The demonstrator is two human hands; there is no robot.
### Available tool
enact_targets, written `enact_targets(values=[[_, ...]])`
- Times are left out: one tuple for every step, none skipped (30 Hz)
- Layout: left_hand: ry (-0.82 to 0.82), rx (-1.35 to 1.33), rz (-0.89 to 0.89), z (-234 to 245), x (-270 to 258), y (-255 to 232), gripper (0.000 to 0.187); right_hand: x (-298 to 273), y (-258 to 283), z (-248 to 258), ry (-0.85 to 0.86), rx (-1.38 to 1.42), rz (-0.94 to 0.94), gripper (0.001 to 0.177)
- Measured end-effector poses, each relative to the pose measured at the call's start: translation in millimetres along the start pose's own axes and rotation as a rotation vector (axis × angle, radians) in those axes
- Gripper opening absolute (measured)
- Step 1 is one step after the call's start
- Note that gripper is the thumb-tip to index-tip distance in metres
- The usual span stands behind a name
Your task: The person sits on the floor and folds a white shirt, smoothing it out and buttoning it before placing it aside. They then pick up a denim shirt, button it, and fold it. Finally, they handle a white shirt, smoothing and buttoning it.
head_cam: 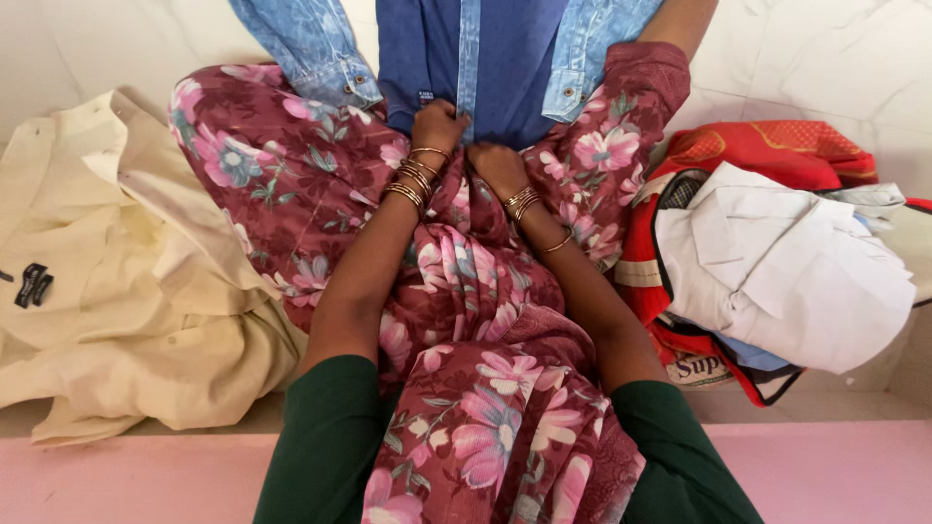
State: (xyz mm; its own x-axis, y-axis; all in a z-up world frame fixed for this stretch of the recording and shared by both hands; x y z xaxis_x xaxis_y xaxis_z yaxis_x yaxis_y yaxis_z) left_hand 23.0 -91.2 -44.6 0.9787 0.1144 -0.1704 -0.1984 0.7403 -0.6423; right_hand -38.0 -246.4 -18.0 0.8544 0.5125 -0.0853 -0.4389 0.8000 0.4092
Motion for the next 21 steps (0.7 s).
enact_targets(values=[[0.05, -0.004, 0.016, -6.4, -2.1, 5.2, 0.033, -4.3, 4.4, 5.2, 0.044, 0.059, 0.027, 0.015], [0.101, -0.008, 0.031, -12.2, -5.9, 9.2, 0.033, -9.3, 7.1, 13.9, 0.087, 0.119, 0.054, 0.017], [0.104, -0.015, 0.014, -14.2, -9.4, 12.6, 0.031, -11.6, 11.8, 23.6, 0.125, 0.179, 0.084, 0.021], [0.107, -0.021, -0.003, -15.7, -15.4, 15.8, 0.03, -15.6, 17.6, 35.3, 0.12, 0.257, 0.084, 0.023], [0.105, -0.029, -0.026, -15.6, -16.0, 17.3, 0.028, -16.4, 22.7, 49.7, 0.109, 0.331, 0.086, 0.026], [0.085, -0.035, -0.021, -14.8, -17.5, 20.1, 0.027, -16.2, 29.4, 62.9, 0.099, 0.404, 0.088, 0.029], [0.064, -0.042, -0.018, -15.1, -19.7, 22.7, 0.026, -14.2, 34.3, 74.2, 0.018, 0.502, 0.013, 0.022], [0.043, -0.048, -0.015, -15.5, -21.4, 25.7, 0.025, -11.8, 40.6, 81.5, -0.063, 0.6, -0.062, 0.017], [0.047, -0.047, -0.015, -16.2, -21.5, 28.5, 0.026, -7.7, 45.2, 86.6, -0.145, 0.696, -0.136, 0.015], [0.051, -0.045, -0.016, -16.8, -21.7, 31.7, 0.026, -2.1, 50.1, 91.0, -0.26, 0.694, -0.122, 0.014], [0.058, -0.044, -0.016, -18.6, -23.7, 34.6, 0.026, 2.0, 53.2, 92.4, -0.374, 0.692, -0.111, 0.013], [0.074, -0.068, -0.002, -21.4, -26.9, 37.6, 0.027, 4.6, 53.1, 92.8, -0.488, 0.688, -0.098, 0.012], [0.088, -0.092, 0.008, -23.1, -27.8, 40.2, 0.028, 9.3, 52.0, 88.1, -0.449, 0.656, -0.114, 0.013], [0.102, -0.115, 0.018, -24.8, -27.6, 42.7, 0.029, 13.1, 50.7, 81.6, -0.411, 0.624, -0.129, 0.014], [0.116, -0.152, 0.003, -24.9, -28.0, 46.6, 0.027, 16.1, 48.9, 74.3, -0.373, 0.593, -0.147, 0.015], [0.131, -0.19, -0.012, -25.2, -28.7, 49.9, 0.026, 17.6, 44.4, 69.9, -0.382, 0.634, -0.125, 0.015], [0.149, -0.225, -0.026, -26.1, -30.6, 51.9, 0.025, 15.9, 39.4, 65.1, -0.39, 0.676, -0.104, 0.015], [0.168, -0.24, -0.004, -26.6, -31.1, 53.7, 0.025, 14.4, 35.6, 59.6, -0.399, 0.719, -0.083, 0.016], [0.185, -0.26, 0.016, -27.8, -28.9, 52.3, 0.025, 13.6, 30.9, 54.5, -0.392, 0.738, -0.097, 0.015], [0.203, -0.279, 0.036, -27.7, -27.0, 50.7, 0.026, 12.4, 27.6, 49.0, -0.386, 0.757, -0.11, 0.014], [0.202, -0.281, 0.024, -27.0, -27.1, 48.2, 0.023, 11.1, 22.8, 45.1, -0.375, 0.773, -0.123, 0.014]])
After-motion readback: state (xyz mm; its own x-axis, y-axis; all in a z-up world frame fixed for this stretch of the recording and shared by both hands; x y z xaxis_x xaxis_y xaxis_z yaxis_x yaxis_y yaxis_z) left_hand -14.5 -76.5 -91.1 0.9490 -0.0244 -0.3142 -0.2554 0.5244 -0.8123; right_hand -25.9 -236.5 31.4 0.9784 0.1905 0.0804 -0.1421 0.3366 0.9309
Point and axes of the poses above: each hand's wrist, its own x-axis towards the middle knuckle, its own z-axis out of the back of the hand, y = z × x, the point moved 3 cm from there along x, towards the middle knuckle, and after that the axes turned 14 degrees about x, right-handed, at the moved point
